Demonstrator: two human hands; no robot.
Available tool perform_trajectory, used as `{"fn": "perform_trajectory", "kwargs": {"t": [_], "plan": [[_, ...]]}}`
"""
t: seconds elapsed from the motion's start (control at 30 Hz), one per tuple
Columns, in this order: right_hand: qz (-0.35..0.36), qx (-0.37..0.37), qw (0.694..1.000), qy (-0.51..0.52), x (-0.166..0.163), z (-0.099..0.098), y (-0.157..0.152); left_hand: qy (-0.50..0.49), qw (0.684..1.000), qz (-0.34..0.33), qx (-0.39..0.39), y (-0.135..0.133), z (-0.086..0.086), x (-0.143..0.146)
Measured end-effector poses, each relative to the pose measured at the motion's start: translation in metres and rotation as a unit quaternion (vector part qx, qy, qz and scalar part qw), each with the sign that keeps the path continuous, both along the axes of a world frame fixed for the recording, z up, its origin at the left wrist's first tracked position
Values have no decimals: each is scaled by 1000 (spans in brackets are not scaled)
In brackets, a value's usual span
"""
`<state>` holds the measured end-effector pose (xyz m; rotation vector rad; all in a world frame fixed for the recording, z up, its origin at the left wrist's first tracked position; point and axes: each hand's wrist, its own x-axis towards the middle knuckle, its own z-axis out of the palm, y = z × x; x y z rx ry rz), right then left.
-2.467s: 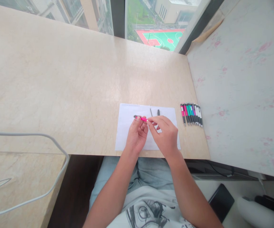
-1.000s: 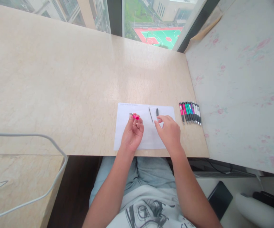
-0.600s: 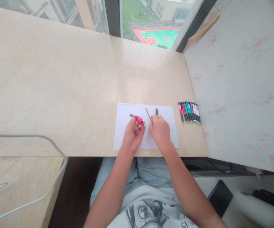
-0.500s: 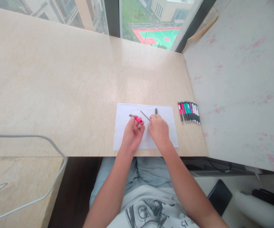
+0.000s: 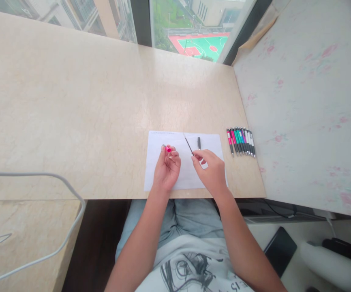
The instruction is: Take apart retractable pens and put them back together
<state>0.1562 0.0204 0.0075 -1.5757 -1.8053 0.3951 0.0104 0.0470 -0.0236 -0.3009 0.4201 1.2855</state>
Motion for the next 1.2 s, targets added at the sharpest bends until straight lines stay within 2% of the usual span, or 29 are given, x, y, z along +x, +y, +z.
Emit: {"fn": "perform_trajectory", "kwargs": {"t": [0.2, 0.4, 0.7, 0.97, 1.2], "plan": [[-4, 35, 997, 62, -1, 27, -16, -29, 1000, 6, -6, 0, 0, 0], [17, 43, 998, 51, 2, 46, -24, -31, 1000, 4, 0, 0, -1, 2], [19, 59, 998, -18, 1, 46, -25, 69, 997, -28, 29, -3, -4, 10], [10, 80, 996, -32, 4, 63, -29, 57, 997, -32, 36, -3, -5, 9], [41, 52, 996, -58, -2, 49, -20, 115, 990, -45, 69, -5, -11, 12]]}}
